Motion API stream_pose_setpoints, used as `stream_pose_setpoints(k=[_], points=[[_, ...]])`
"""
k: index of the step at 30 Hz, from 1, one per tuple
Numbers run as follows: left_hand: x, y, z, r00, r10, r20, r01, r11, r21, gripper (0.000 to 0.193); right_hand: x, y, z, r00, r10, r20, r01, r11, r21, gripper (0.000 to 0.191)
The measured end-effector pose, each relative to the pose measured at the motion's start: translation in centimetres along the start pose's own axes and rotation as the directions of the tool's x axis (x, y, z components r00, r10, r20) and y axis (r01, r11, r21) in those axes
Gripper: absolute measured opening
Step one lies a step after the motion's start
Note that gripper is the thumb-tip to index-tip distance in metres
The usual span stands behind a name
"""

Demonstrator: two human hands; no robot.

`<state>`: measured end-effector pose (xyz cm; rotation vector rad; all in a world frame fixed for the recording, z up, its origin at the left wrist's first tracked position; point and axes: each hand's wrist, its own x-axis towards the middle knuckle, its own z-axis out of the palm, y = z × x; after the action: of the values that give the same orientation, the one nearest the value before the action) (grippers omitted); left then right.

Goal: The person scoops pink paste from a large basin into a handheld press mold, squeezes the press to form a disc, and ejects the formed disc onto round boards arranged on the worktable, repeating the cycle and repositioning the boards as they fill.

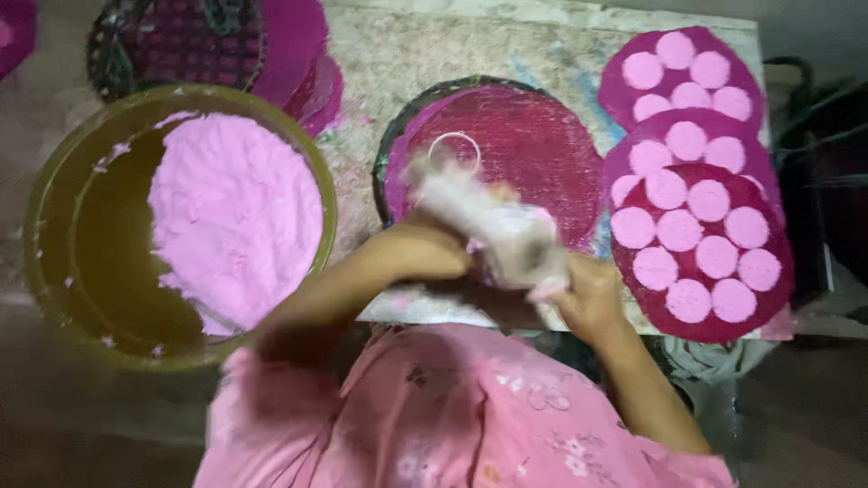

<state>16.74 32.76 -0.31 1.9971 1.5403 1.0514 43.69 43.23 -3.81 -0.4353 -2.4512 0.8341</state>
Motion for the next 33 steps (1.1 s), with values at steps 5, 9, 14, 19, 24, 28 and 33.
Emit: stream_pose_setpoints(k=[5, 9, 14, 19, 24, 28, 33], points=[[-4.5, 8.2, -5.1, 0.959, -0.046, 0.279, 0.125, 0.953, -0.274, 0.016, 8.4, -8.4, -4.0, 0.758, -0.536, 0.372, 0.589, 0.807, -0.039, 0.061], [-6.8, 11.2, -9.3, 0.825, -0.144, 0.547, 0.287, 0.94, -0.186, 0.02, 13.8, -10.9, -3.3, 0.466, -0.737, 0.49, 0.743, 0.626, 0.234, 0.057], [-13.3, 12.0, -9.8, 0.895, -0.27, 0.354, 0.328, 0.938, -0.115, 0.02, 13.9, -13.4, 0.4, 0.314, -0.593, 0.741, 0.247, 0.805, 0.54, 0.047], [-22.3, 6.4, -6.7, 0.844, -0.511, 0.163, 0.525, 0.849, -0.057, 0.021, 14.8, -14.4, 3.5, 0.276, -0.691, 0.668, 0.096, 0.712, 0.696, 0.041], [-32.9, -1.3, -8.4, 0.776, -0.627, -0.067, 0.582, 0.753, -0.307, 0.036, 17.1, -14.2, 5.7, 0.314, -0.726, 0.612, 0.333, 0.688, 0.645, 0.037], [-37.0, -2.0, -10.5, 0.781, -0.622, -0.062, 0.333, 0.498, -0.8, 0.046, 22.2, -14.8, 7.8, 0.269, -0.884, 0.382, 0.911, 0.362, 0.196, 0.032], [-34.1, -2.7, -8.2, 0.965, -0.26, 0.022, 0.01, -0.049, -0.999, 0.057, 27.5, -18.6, 11.5, 0.062, -0.935, 0.35, 0.964, -0.035, -0.263, 0.026]])
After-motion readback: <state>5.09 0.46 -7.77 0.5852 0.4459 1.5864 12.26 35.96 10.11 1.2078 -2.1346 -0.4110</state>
